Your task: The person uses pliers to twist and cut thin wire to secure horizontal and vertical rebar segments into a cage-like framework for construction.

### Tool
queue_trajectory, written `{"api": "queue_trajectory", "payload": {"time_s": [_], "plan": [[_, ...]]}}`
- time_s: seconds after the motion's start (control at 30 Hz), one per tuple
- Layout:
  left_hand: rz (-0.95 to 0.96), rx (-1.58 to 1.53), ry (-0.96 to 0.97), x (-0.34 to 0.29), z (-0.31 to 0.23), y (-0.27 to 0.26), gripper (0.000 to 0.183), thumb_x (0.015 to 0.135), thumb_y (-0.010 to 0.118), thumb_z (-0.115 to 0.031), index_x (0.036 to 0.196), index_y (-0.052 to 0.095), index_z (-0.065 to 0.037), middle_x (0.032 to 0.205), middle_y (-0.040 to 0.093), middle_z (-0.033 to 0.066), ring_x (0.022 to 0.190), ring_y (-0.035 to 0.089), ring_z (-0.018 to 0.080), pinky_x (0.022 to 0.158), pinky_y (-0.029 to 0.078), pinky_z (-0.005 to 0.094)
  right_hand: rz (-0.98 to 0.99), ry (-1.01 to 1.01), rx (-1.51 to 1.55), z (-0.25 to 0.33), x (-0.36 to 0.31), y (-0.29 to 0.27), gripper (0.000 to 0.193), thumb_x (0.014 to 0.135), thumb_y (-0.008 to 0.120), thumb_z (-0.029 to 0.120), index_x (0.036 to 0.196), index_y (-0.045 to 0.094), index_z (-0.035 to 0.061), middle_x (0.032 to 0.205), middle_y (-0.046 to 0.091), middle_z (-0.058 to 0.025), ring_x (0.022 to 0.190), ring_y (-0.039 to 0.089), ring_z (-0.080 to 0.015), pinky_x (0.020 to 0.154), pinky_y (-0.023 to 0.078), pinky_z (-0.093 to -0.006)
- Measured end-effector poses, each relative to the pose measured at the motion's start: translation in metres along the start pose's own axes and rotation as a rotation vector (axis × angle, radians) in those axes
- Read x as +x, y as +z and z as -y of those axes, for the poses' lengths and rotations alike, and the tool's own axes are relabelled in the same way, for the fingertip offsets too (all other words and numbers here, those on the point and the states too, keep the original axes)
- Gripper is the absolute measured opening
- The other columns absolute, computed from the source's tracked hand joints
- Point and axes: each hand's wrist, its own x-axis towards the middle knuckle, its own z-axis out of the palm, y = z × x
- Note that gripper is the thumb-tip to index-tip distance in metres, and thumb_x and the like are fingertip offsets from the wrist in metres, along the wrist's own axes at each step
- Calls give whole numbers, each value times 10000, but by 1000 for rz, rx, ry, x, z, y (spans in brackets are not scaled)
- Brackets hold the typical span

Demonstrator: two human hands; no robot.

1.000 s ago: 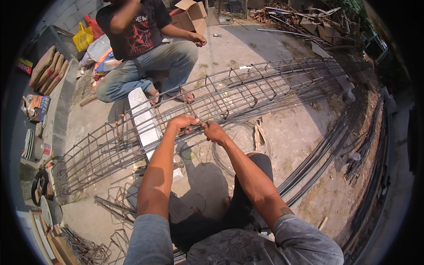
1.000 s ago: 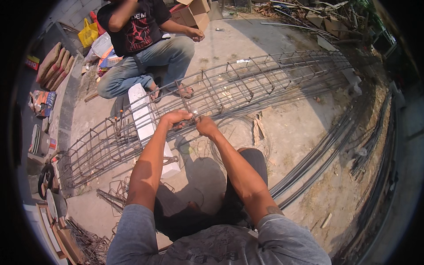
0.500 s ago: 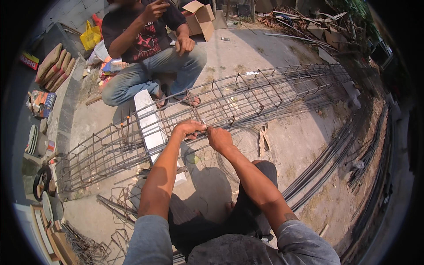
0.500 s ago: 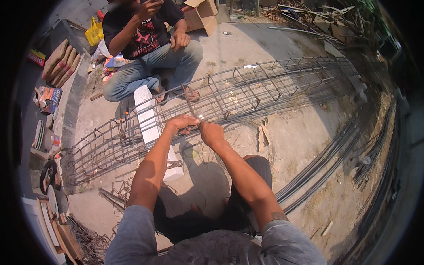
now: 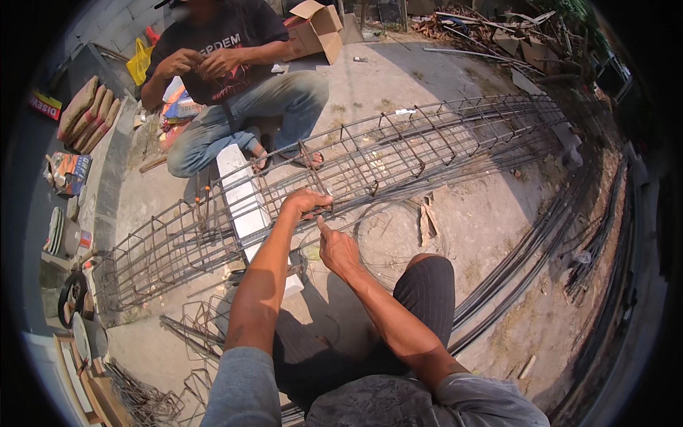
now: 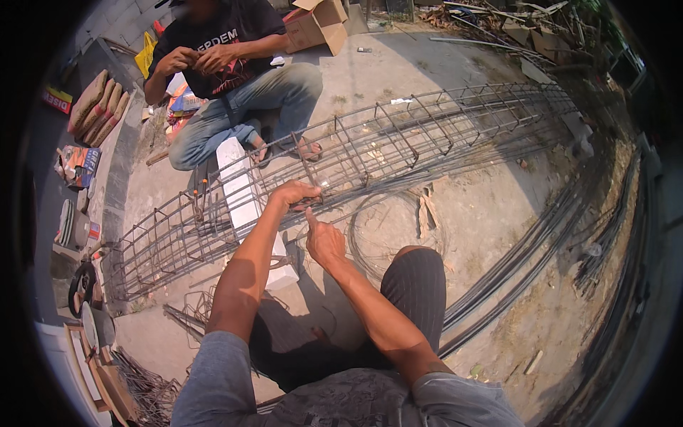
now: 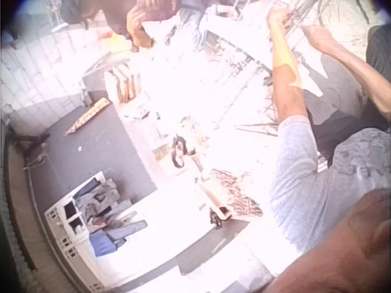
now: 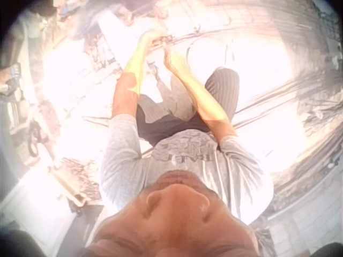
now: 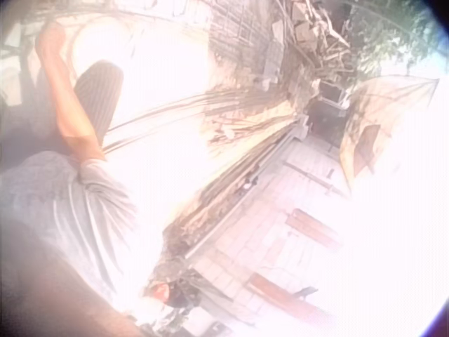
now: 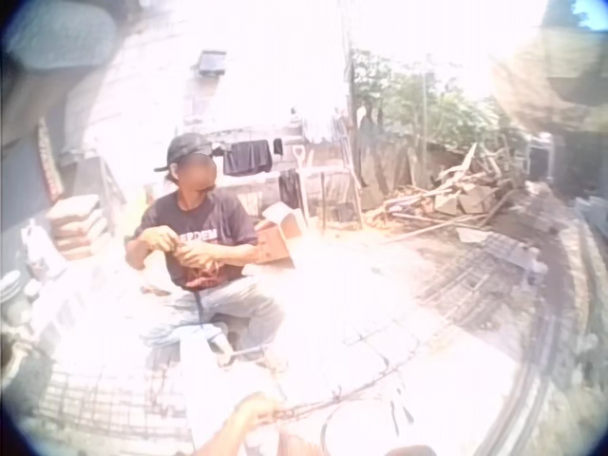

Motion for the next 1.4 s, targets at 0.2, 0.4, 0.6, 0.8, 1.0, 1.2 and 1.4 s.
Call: {"api": "queue_trajectory", "payload": {"time_s": [0.2,0.4,0.6,0.8,1.0,1.2,1.4], "plan": [[-130,131,306,7,15,14,504,775,823,-448,1058,762,-36,974,747,109,845,680,207,818,502,336,-56,-99,-298,-35,30,33,518,900,506,59,1417,481,85,820,699,-188,690,706,-362,594,560,-472],[-268,337,336,-1,23,12,445,789,774,-509,948,791,-94,878,744,102,832,692,239,803,516,370,-17,-44,-298,-25,35,38,555,869,545,79,1414,459,22,816,715,-202,740,725,-323,637,574,-428],[-313,239,314,-24,3,25,389,837,764,-404,865,758,-16,786,712,65,732,644,142,710,503,327,48,138,13,-23,46,52,460,889,509,105,1347,467,86,842,691,-271,817,693,-441,718,542,-552],[-126,346,178,4,4,16,478,854,738,-456,722,684,-1,700,685,76,629,624,155,624,493,341,-123,147,329,-30,56,87,358,927,481,152,1278,479,78,862,665,-317,827,642,-522,755,499,-614],[-141,240,275,4,25,12,449,867,710,-465,815,728,-20,768,703,84,713,637,186,691,489,362,66,93,325,-24,22,65,641,900,558,137,1494,320,168,954,678,-286,920,636,-498,829,471,-600],[-285,231,321,-29,-7,39,408,830,733,-463,948,771,-74,836,732,124,784,688,251,753,519,399,264,63,109,-43,-42,69,805,873,589,144,1573,210,264,1069,667,-276,987,655,-431,862,509,-540],[-700,388,431,-49,12,53,411,813,719,-482,976,777,-109,1103,715,142,1090,643,379,969,462,469,103,30,-71,1,2,-38,262,869,591,207,1064,732,101,906,691,-257,841,680,-423,771,534,-507]]}}
